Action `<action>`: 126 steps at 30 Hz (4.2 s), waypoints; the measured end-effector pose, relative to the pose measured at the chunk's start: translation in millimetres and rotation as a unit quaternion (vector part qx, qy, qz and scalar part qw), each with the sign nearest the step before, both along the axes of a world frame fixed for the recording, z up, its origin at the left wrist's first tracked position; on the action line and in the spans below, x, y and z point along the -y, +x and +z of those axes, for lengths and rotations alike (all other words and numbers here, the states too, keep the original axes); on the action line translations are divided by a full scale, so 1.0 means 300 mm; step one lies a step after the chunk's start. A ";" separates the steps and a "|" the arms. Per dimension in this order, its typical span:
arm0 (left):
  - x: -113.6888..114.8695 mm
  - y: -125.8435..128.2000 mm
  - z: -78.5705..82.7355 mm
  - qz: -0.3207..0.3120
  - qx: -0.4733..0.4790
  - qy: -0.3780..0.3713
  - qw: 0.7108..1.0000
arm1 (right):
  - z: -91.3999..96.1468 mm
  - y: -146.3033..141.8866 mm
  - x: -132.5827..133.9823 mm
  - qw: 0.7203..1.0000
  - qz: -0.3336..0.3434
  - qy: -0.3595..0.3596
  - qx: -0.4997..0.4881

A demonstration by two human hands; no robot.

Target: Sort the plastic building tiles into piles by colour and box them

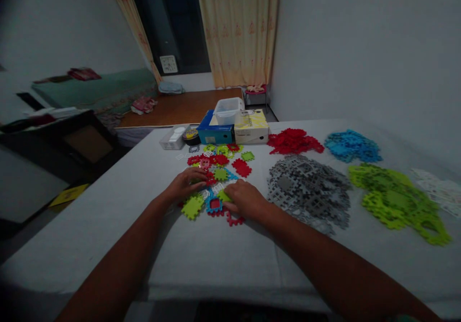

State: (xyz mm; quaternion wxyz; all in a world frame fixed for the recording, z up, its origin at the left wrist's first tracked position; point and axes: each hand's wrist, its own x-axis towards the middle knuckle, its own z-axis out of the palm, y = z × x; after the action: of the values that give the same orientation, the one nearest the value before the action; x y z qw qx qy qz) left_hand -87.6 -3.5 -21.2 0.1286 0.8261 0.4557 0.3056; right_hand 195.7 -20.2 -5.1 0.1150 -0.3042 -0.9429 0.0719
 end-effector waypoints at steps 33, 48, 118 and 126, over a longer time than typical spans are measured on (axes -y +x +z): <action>-0.033 -0.077 -0.021 0.061 0.012 0.006 0.998 | 0.197 0.283 -0.058 0.964 -0.133 0.106 -0.205; -0.043 -0.083 -0.027 0.121 -0.002 0.011 0.993 | -0.057 1.305 -0.103 0.742 -0.582 0.047 -0.330; -0.007 -0.067 -0.022 0.131 0.004 0.013 0.991 | 0.057 -0.125 -0.538 0.989 -0.095 -0.099 0.045; -0.016 -0.083 -0.027 0.145 0.009 0.015 0.989 | 0.158 -0.014 -0.451 0.980 -0.113 -0.123 -0.111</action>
State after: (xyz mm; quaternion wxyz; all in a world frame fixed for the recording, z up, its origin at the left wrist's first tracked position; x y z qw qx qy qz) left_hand -112.4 1.2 -29.1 0.0747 0.7501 0.5649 0.3356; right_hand 191.4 115.0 42.2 0.1883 -0.4108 -0.8676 0.2074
